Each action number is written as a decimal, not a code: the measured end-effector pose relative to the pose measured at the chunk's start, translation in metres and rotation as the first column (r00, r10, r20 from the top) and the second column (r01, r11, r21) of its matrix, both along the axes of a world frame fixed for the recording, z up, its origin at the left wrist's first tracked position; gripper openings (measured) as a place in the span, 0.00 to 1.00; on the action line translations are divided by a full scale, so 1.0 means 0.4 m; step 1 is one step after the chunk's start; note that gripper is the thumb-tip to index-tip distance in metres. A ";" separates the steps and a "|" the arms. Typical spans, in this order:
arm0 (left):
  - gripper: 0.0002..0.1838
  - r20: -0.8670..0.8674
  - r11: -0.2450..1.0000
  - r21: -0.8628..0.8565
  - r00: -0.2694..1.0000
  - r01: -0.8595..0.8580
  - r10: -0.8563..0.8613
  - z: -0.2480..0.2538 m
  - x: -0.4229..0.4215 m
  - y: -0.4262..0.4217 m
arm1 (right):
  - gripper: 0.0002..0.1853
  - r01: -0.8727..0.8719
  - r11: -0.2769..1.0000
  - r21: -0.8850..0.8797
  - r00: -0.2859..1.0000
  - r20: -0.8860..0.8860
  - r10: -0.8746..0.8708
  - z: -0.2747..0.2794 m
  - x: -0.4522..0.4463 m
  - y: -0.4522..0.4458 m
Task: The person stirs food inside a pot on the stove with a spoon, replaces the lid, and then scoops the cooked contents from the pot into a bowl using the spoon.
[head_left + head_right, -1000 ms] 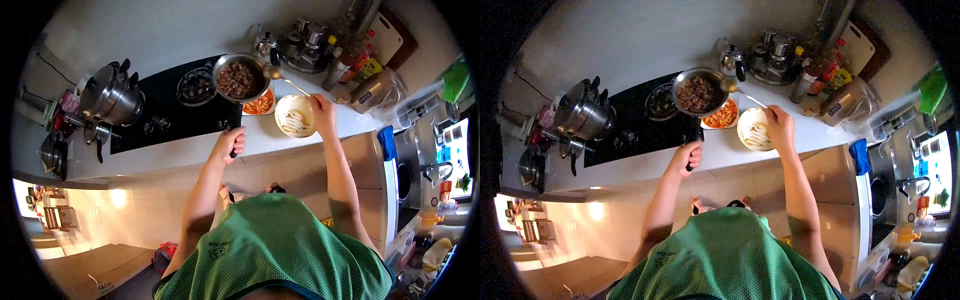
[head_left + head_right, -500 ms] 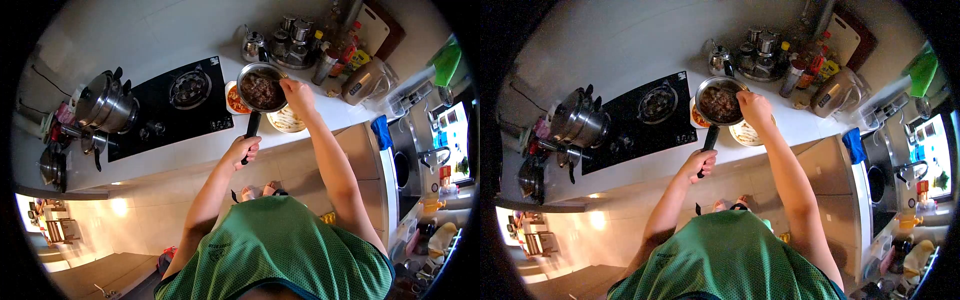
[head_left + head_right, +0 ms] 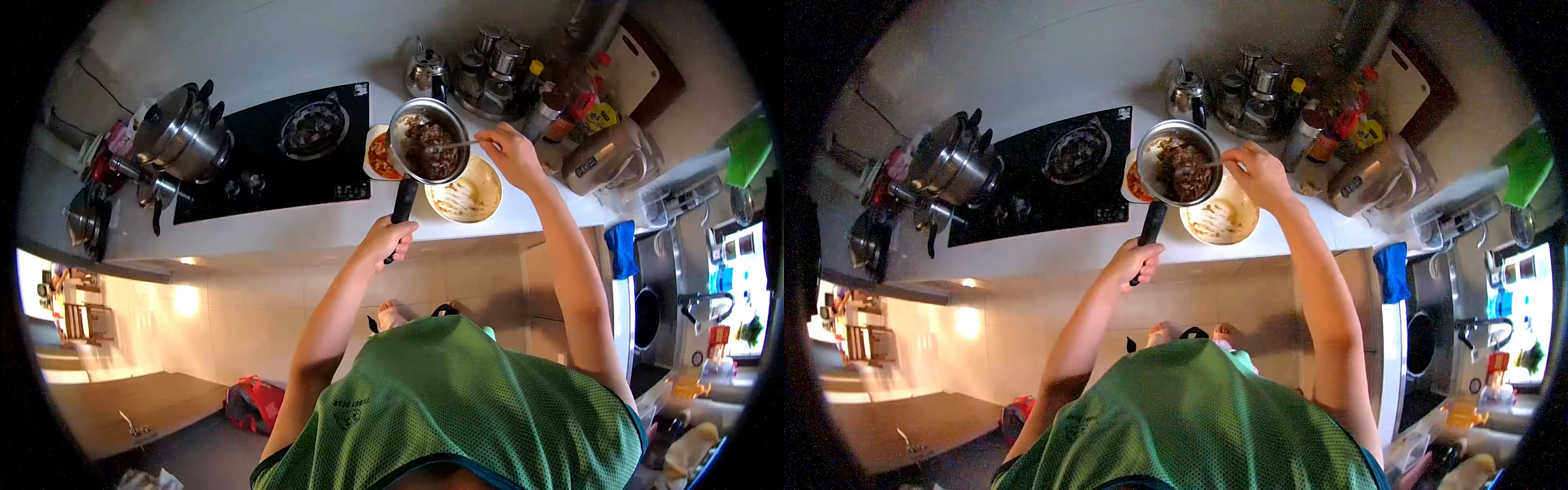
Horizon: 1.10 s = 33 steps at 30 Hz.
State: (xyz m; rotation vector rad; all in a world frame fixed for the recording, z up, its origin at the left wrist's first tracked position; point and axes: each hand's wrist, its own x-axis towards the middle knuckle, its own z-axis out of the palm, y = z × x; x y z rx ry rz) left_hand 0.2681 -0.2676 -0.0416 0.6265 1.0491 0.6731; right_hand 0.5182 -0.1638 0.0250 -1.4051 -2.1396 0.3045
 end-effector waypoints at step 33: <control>0.18 -0.853 0.929 0.346 0.455 0.127 0.256 -0.091 0.207 -0.090 | 0.09 0.032 0.998 -0.054 0.931 -0.360 -0.049 -0.212 0.182 -0.007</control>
